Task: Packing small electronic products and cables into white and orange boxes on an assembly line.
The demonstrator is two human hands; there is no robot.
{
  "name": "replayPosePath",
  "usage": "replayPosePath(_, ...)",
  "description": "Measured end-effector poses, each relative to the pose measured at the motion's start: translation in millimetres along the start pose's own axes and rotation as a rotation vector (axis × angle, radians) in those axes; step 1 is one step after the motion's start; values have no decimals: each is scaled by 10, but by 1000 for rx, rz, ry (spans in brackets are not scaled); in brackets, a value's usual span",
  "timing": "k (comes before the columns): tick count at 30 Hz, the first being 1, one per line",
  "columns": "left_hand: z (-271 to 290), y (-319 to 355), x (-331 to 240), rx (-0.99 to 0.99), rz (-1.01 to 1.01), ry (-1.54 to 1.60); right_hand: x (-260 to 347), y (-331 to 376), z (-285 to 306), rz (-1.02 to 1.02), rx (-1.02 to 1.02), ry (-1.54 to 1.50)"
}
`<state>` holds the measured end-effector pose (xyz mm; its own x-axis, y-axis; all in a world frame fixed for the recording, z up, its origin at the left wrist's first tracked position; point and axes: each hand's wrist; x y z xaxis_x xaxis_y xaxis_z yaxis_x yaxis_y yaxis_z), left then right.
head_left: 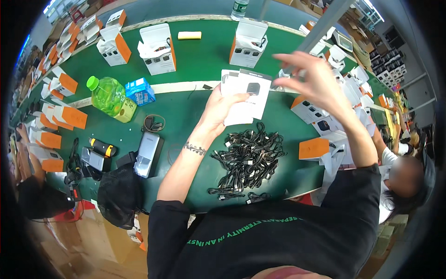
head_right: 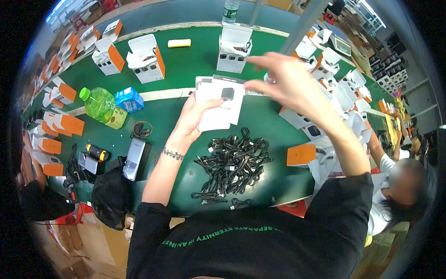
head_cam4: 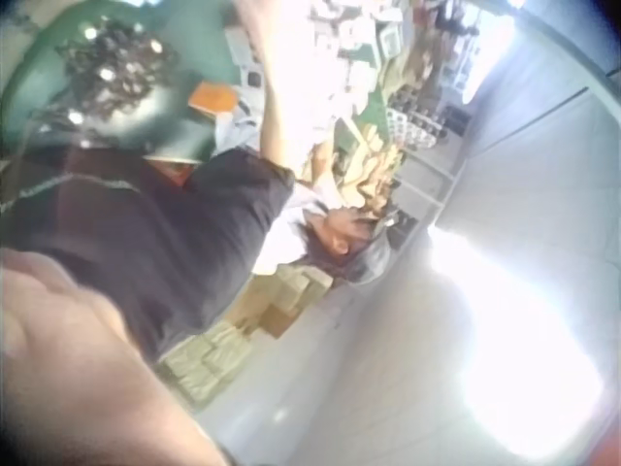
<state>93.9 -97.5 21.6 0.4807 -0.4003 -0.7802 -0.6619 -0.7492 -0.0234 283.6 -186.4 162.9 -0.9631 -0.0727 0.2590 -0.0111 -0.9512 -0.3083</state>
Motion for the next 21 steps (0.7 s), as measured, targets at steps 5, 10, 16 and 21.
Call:
replayPosePath(5,-44,-39,-75,16,-62,-94,-109,-360,-315,67,66,-40)
replayPosePath(10,249,-203,-142,-92,-131,256,-565,-954,-183,-39,-340,254)
replayPosePath(16,451,-281,-227,-200,-129,399,-1284,-1247,-830,-104,-346,478)
replayPosePath(21,510,-252,-268,-186,-129,417,-1294,-1290,-1034,-114,-223,596)
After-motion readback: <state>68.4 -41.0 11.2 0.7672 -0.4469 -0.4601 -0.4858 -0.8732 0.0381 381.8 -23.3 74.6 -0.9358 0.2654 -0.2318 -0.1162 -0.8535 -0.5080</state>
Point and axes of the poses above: each hand's wrist, its own y-axis away from the middle knuckle, its own z-axis out of the back of the hand, x = y × z, and after that the axes turned 7 degrees about -z, right-handed
